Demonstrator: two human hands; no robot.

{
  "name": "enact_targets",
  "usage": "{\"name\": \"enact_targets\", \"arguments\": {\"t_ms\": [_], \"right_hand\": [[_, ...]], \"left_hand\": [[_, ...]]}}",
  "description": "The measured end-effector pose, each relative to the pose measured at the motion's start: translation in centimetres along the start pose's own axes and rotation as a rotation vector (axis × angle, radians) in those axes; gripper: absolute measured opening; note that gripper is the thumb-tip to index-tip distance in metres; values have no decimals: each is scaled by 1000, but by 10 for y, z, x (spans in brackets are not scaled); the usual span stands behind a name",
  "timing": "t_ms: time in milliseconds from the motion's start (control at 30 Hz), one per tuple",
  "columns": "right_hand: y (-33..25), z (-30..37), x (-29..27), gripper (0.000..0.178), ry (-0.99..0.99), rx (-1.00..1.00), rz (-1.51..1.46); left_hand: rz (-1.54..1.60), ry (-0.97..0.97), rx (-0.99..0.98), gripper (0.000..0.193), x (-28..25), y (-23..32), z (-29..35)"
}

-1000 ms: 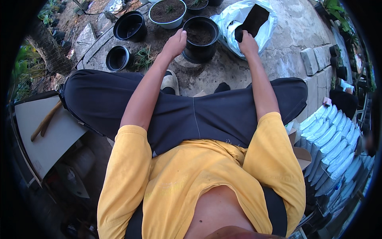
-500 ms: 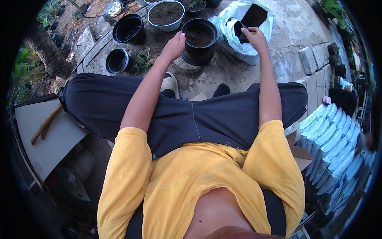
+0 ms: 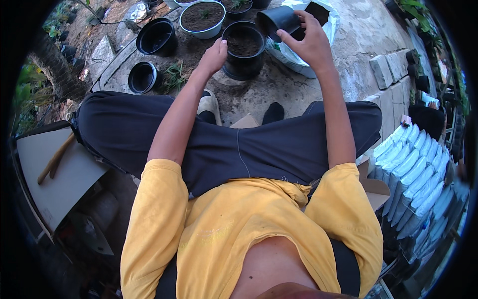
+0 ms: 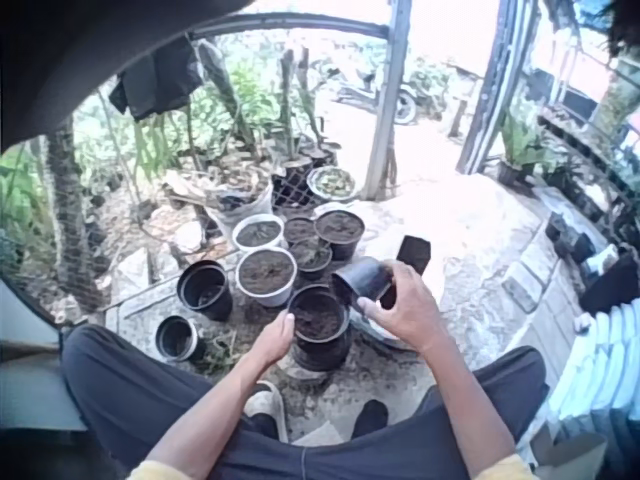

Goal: The person scoops soil from a large white bag into a black pot using a small scoop. They then place a small plant into the pot and cover the roots with more soil. The person repeats this process for multiple pots.

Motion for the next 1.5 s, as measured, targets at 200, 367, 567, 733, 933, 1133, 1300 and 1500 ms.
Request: {"name": "enact_targets", "arguments": {"t_ms": [200,367,567,733,933,1133,1300,1500], "right_hand": [[31,5,-2,76,309,-39,535],[123,17,37,76,30,272,544],[159,52,129,60,-245,196,429],[186,44,164,52,-440,252,329],[210,36,160,56,-383,352,86],[204,22,108,73,-323,543,-230],[197,10,34,69,-138,594,-121],[132,-7,-20,65,16,440,-101]], "left_hand": [[-25,-35,-10,48,0,4,2],[-29,-29,-23,48,1,0,0],[-3,-9,-25,48,-1,2,-2],[-33,-11,-6,48,-2,1,-1],[-13,-40,-6,48,0,5,-2],[0,-23,-23,50,-2,2,1],[15,-24,-38,50,1,-1,-1],[20,-65,-75,50,6,-2,-3]]}}
Point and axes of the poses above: each hand's wrist, its own z-axis away from the middle knuckle, its own x-axis out of the palm, y = z × x, the point moved 9 cm from there along -z, towards the middle knuckle, and after that the axes turned 2 degrees about z, right-handed, at the moved point
